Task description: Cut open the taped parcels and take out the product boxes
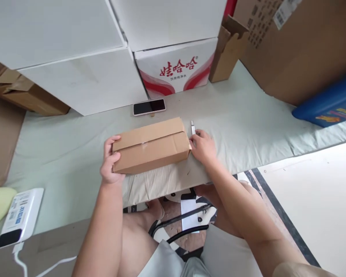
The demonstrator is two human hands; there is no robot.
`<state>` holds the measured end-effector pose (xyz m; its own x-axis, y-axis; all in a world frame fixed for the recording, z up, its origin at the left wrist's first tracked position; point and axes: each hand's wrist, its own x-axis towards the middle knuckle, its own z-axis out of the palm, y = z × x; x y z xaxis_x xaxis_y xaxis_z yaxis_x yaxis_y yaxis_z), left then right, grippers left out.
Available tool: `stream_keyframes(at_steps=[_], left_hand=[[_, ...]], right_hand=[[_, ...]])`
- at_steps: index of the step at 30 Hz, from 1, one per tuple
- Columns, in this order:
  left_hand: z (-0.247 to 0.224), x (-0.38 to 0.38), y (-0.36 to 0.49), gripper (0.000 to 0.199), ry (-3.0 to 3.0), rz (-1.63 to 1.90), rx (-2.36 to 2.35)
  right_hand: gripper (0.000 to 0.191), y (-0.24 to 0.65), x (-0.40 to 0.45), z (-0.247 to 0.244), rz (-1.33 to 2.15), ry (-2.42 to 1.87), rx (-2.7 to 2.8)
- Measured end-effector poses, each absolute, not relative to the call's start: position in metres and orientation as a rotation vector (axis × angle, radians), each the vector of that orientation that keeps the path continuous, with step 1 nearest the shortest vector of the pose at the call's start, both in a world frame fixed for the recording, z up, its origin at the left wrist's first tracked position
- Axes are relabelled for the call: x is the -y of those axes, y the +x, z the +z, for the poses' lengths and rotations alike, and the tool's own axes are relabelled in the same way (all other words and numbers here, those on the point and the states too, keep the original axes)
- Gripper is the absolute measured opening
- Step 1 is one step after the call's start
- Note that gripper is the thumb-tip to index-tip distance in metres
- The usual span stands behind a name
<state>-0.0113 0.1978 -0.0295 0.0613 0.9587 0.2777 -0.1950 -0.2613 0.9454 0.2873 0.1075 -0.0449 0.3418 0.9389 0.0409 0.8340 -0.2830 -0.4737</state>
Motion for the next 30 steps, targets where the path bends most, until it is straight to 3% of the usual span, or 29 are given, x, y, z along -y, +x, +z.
stream_keyframes(at_steps=[6, 15, 17, 19, 22, 26, 30], left_hand=[[-0.023, -0.176, 0.006, 0.040, 1.252, 1.410, -0.865], [-0.013, -0.141, 0.025, 0.044, 1.277, 1.232, -0.902], [-0.012, -0.135, 0.025, 0.044, 1.325, 1.173, -0.873], [-0.012, -0.131, 0.024, 0.044, 1.355, 1.110, -0.848], [-0.010, -0.127, 0.025, 0.043, 1.364, 1.060, -0.823], [-0.007, -0.123, 0.030, 0.042, 1.305, 1.082, -0.817], [-0.005, -0.120, 0.035, 0.040, 1.233, 1.115, -0.817]], right_hand=[[0.038, 0.312, -0.095, -0.029, 0.550, -2.174, 1.158], [0.029, 0.297, -0.062, 0.023, 0.706, -0.934, 0.646], [0.028, 0.295, -0.056, 0.037, 0.695, -0.856, 0.713], [0.012, 0.289, -0.050, 0.046, 0.629, -0.878, 0.867], [0.022, 0.275, -0.041, 0.051, 0.472, -0.984, 1.133], [0.012, 0.266, -0.033, 0.056, 0.539, -1.193, 1.521], [0.011, 0.270, -0.036, 0.064, 0.539, -1.134, 1.717]])
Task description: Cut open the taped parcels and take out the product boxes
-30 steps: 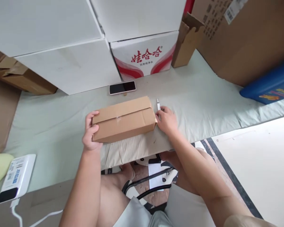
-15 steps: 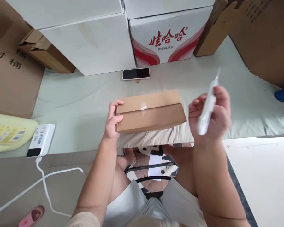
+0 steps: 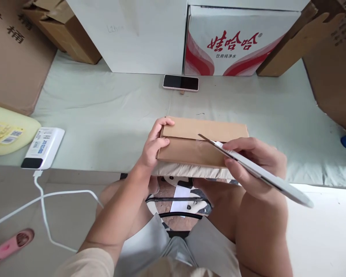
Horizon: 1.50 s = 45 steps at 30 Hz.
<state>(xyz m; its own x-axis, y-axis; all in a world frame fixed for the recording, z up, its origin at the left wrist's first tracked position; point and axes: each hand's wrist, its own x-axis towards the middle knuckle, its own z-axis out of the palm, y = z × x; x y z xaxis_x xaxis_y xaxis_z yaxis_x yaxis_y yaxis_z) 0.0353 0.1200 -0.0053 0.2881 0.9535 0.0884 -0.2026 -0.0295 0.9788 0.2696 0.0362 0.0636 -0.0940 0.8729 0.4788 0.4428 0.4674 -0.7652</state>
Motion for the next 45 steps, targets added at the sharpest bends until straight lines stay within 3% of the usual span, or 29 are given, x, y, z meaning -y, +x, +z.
stream_keyframes(at_steps=[5, 11, 45], left_hand=[[-0.006, -0.120, 0.036, 0.040, 1.259, 1.121, -0.818], [-0.006, -0.119, 0.035, 0.040, 1.271, 1.123, -0.821], [-0.010, -0.120, 0.036, 0.042, 1.234, 1.167, -0.851]], right_hand=[[0.019, 0.267, -0.042, 0.073, 0.497, -1.114, 1.831], [0.010, 0.266, -0.039, 0.068, 0.488, -1.137, 1.831], [0.016, 0.258, -0.037, 0.068, 0.407, -1.331, 1.820]])
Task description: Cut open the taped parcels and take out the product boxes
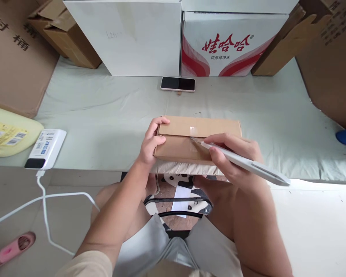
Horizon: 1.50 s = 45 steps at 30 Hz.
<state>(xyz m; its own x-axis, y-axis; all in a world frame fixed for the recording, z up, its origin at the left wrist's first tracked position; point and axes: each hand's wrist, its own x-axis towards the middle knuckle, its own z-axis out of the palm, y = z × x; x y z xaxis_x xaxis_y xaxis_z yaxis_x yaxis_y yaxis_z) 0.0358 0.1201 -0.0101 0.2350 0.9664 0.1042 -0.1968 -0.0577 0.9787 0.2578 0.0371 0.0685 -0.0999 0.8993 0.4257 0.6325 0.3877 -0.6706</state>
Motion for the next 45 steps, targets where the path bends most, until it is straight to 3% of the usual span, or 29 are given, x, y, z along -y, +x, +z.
stream_keyframes(at_steps=[8, 15, 20, 24, 28, 31, 40, 45], left_hand=[[-0.013, -0.125, 0.034, 0.046, 1.279, 1.167, -0.820], [-0.012, -0.126, 0.036, 0.048, 1.279, 1.160, -0.808], [-0.018, -0.132, 0.027, 0.051, 1.336, 1.095, -0.806], [-0.010, -0.128, 0.016, 0.050, 1.520, 1.198, -0.861], [0.016, -0.103, 0.020, 0.028, 1.878, 1.490, -0.957], [0.028, -0.085, 0.033, 0.015, 2.092, 1.389, -1.019], [0.027, -0.080, 0.046, 0.037, 2.378, 1.184, -1.124], [0.028, -0.080, 0.048, 0.026, 2.245, 1.328, -1.139]], right_hand=[[0.017, 0.260, -0.031, 0.053, 0.220, -1.276, 1.393], [0.012, 0.277, -0.044, 0.016, 0.315, -1.219, 0.786], [0.027, 0.281, -0.051, -0.006, 0.237, -1.368, 0.927], [0.028, 0.280, -0.048, -0.008, 0.201, -1.376, 1.033], [0.027, 0.273, -0.049, -0.005, 0.301, -1.335, 0.948], [0.028, 0.269, -0.052, -0.005, 0.280, -1.333, 0.963], [0.032, 0.276, -0.057, -0.014, 0.258, -1.335, 1.021], [0.029, 0.271, -0.061, -0.006, 0.309, -1.281, 0.973]])
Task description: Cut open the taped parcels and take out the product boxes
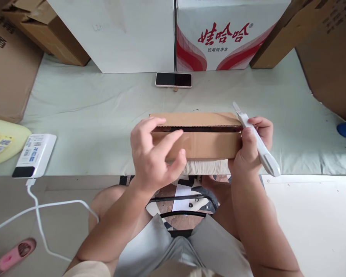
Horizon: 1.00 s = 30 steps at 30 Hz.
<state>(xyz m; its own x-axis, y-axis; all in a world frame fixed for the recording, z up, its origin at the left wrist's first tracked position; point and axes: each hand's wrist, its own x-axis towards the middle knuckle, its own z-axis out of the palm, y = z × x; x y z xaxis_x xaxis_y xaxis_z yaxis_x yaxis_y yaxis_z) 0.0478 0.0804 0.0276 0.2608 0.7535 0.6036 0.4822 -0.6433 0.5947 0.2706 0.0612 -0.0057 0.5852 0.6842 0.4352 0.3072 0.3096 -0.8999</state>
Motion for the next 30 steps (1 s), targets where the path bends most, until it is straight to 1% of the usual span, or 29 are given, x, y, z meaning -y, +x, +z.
stream_keyframes(at_steps=[4, 6, 8, 10, 13, 15, 17, 20, 23, 24, 27, 30], left_hand=[[0.025, -0.089, 0.038, 0.015, 2.012, 1.669, -1.095], [0.019, -0.100, 0.028, 0.012, 1.856, 1.705, -1.094], [0.009, -0.114, 0.016, 0.012, 1.726, 1.696, -1.122], [-0.005, -0.129, 0.008, 0.014, 1.611, 1.673, -1.190], [-0.027, -0.146, 0.005, 0.020, 1.449, 1.562, -1.315], [-0.038, -0.150, 0.008, 0.023, 1.396, 1.482, -1.330], [-0.041, -0.149, 0.011, 0.025, 1.398, 1.442, -1.277], [-0.033, -0.142, 0.010, 0.033, 1.499, 1.436, -1.164], [-0.016, -0.138, 0.003, 0.044, 1.723, 1.385, -1.104], [-0.011, -0.137, 0.000, 0.046, 1.802, 1.352, -1.092], [0.001, -0.139, -0.006, 0.054, 1.982, 1.261, -1.017], [0.005, -0.141, -0.013, 0.066, 2.047, 1.203, -0.893]], right_hand=[[0.026, 0.280, -0.064, 0.000, 0.272, -1.198, 0.863], [0.021, 0.293, -0.066, -0.005, 0.200, -1.274, 0.766], [0.019, 0.311, -0.068, -0.015, 0.139, -1.477, 0.774], [0.029, 0.330, -0.071, -0.029, 0.174, -1.711, 0.940], [0.046, 0.352, -0.077, -0.047, 0.332, -1.984, 1.203], [0.051, 0.359, -0.081, -0.053, 0.378, -2.116, 1.275], [0.050, 0.358, -0.082, -0.052, 0.376, -2.148, 1.299], [0.036, 0.344, -0.077, -0.037, 0.298, -1.958, 1.176], [0.012, 0.320, -0.069, -0.013, 0.286, -1.529, 1.076], [0.010, 0.312, -0.067, -0.005, 0.308, -1.379, 1.106], [0.021, 0.295, -0.062, 0.012, 0.396, -1.017, 1.325], [0.040, 0.288, -0.058, 0.018, 0.479, -0.907, 1.637]])
